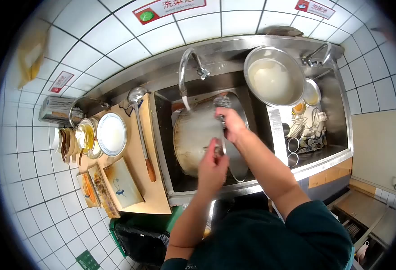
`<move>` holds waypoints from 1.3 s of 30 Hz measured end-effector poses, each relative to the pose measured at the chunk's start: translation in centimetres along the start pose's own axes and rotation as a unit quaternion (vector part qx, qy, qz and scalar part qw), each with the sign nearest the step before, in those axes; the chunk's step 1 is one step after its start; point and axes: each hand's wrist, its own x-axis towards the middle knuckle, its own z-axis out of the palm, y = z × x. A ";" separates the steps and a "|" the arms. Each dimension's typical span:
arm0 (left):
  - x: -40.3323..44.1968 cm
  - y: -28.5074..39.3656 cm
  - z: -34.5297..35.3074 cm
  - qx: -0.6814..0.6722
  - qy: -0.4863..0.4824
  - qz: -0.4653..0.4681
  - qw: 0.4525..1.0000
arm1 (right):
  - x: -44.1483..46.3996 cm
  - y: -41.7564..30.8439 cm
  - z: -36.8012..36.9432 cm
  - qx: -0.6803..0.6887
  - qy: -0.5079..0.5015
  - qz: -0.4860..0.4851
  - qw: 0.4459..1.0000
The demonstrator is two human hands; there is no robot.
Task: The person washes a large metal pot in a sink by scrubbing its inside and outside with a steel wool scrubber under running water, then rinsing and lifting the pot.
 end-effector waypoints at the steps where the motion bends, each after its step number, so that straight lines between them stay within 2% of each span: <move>1: -0.9 0.7 1.4 0.031 -0.019 0.029 0.999 | -1.0 -0.8 -1.6 0.018 -0.002 0.011 1.000; 3: -2.3 1.9 3.9 0.092 -0.058 0.087 0.990 | -2.8 -1.6 -4.2 0.033 -0.025 -0.011 0.999; 5: -3.4 2.3 5.7 0.116 -0.084 0.103 0.984 | -2.5 -0.9 -7.4 0.069 -0.074 -0.050 0.994; 7: -4.0 2.5 6.9 0.138 -0.141 0.092 0.976 | -2.6 -0.2 -9.5 0.111 -0.073 -0.041 0.990; 10: -4.5 2.0 8.2 0.148 -0.165 0.115 0.968 | -2.4 0.8 -11.1 0.163 -0.103 -0.046 0.980; 13: -4.5 1.0 8.5 0.191 -0.167 0.153 0.955 | 1.0 3.9 -13.1 0.221 -0.085 -0.059 0.970; 18: -5.0 0.5 8.2 0.189 -0.153 0.166 0.956 | -2.5 3.0 -9.8 0.164 -0.046 -0.110 0.979; 21: -5.4 1.0 7.7 0.172 -0.137 0.171 0.960 | -1.7 2.8 -9.6 0.116 -0.063 -0.122 0.984; 24: -6.0 2.7 5.6 0.137 -0.104 0.101 0.980 | -4.8 0.3 -4.6 0.071 -0.092 -0.035 0.993; 26: -6.2 2.3 4.1 0.095 -0.050 0.087 0.990 | -3.8 0.3 -2.0 -0.002 -0.157 -0.039 0.987; 27: -6.1 1.5 3.4 0.057 -0.024 0.065 0.996 | -4.4 0.9 0.5 -0.055 -0.117 -0.081 0.988; 28: -5.9 0.6 2.6 0.054 0.000 0.057 0.997 | -2.2 2.0 1.2 -0.198 -0.140 -0.106 0.964; 29: -5.8 -0.1 1.9 0.004 0.019 0.010 1.000 | -1.0 3.4 2.3 -0.335 -0.082 -0.108 0.932; 30: -5.2 -2.3 1.6 -0.105 0.029 0.010 0.994 | -1.4 3.8 4.2 -0.394 -0.126 -0.160 0.896; 31: -4.4 -4.4 1.3 -0.213 0.040 0.008 0.976 | -2.3 4.1 5.5 -0.518 -0.092 -0.185 0.830; 32: -3.8 -4.9 1.0 -0.298 0.048 -0.020 0.953 | -0.9 6.4 5.8 -0.567 -0.068 -0.212 0.793; 33: -3.3 -6.9 0.5 -0.334 0.039 -0.042 0.941 | 1.0 9.1 5.7 -0.614 -0.044 -0.238 0.752; 35: -1.9 -12.7 -0.4 -0.407 0.019 -0.082 0.910 | 2.6 12.6 5.4 -0.655 -0.055 -0.220 0.721; 36: -1.8 -14.1 -0.6 -0.386 0.025 -0.108 0.916 | 3.5 14.1 5.0 -0.675 -0.059 -0.211 0.704; 39: -1.0 -16.5 -1.4 -0.449 0.010 -0.122 0.885 | 6.1 17.8 2.7 -0.654 -0.088 -0.227 0.717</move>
